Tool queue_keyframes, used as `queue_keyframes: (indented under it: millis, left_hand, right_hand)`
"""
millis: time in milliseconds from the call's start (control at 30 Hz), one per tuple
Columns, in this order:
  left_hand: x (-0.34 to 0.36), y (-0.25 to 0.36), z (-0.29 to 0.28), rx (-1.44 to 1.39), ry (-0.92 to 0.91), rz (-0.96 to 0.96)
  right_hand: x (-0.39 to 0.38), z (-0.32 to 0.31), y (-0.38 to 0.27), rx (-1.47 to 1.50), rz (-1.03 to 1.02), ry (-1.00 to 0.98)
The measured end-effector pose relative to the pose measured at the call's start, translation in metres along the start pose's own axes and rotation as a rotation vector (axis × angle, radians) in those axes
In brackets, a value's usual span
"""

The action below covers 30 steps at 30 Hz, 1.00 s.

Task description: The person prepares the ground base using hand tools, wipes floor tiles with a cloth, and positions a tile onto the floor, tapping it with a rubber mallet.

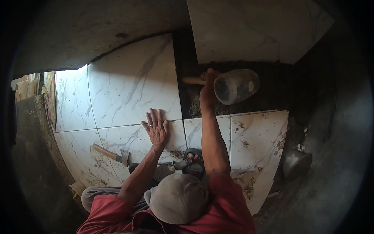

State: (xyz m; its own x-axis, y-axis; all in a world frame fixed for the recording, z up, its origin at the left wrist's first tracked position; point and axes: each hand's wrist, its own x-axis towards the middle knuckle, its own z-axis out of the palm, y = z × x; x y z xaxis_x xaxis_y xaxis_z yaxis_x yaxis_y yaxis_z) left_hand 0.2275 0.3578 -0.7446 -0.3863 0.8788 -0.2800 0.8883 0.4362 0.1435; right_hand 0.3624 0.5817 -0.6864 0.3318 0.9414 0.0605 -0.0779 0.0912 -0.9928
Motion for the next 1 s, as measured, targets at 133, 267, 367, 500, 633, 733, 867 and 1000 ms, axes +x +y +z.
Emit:
queue_keyframes:
  millis: [133,267,367,500,633,733,867,1000]
  left_hand:
    - [0.01,-0.004,0.001,0.016,0.03,-0.02]
    - [0.006,-0.01,0.0,-0.026,0.052,-0.024]
    - [0.009,0.005,0.001,-0.046,0.033,0.0]
    - [0.0,-0.001,0.001,-0.06,0.01,-0.004]
    - [0.001,-0.013,-0.002,-0.035,-0.001,-0.027]
    - [0.006,0.0,-0.001,-0.045,0.009,-0.006]
    - [0.004,-0.001,0.006,-0.042,0.021,0.005]
    - [0.007,-0.01,-0.002,-0.045,0.013,-0.025]
  right_hand:
    - [0.029,0.006,-0.052,0.245,-0.082,-0.027]
    - [0.034,0.006,-0.092,0.513,-0.285,0.036]
    - [0.014,-0.005,-0.003,-0.257,-0.171,0.05]
    - [0.025,-0.013,0.007,-0.797,-0.545,-0.188]
    - [0.028,0.005,-0.07,0.238,-0.212,0.004]
    - [0.031,-0.001,-0.017,0.014,-0.301,0.059]
    - [0.02,0.016,0.021,-0.332,-0.2,-0.024]
    - [0.023,0.014,-0.013,-0.577,-0.466,-0.019]
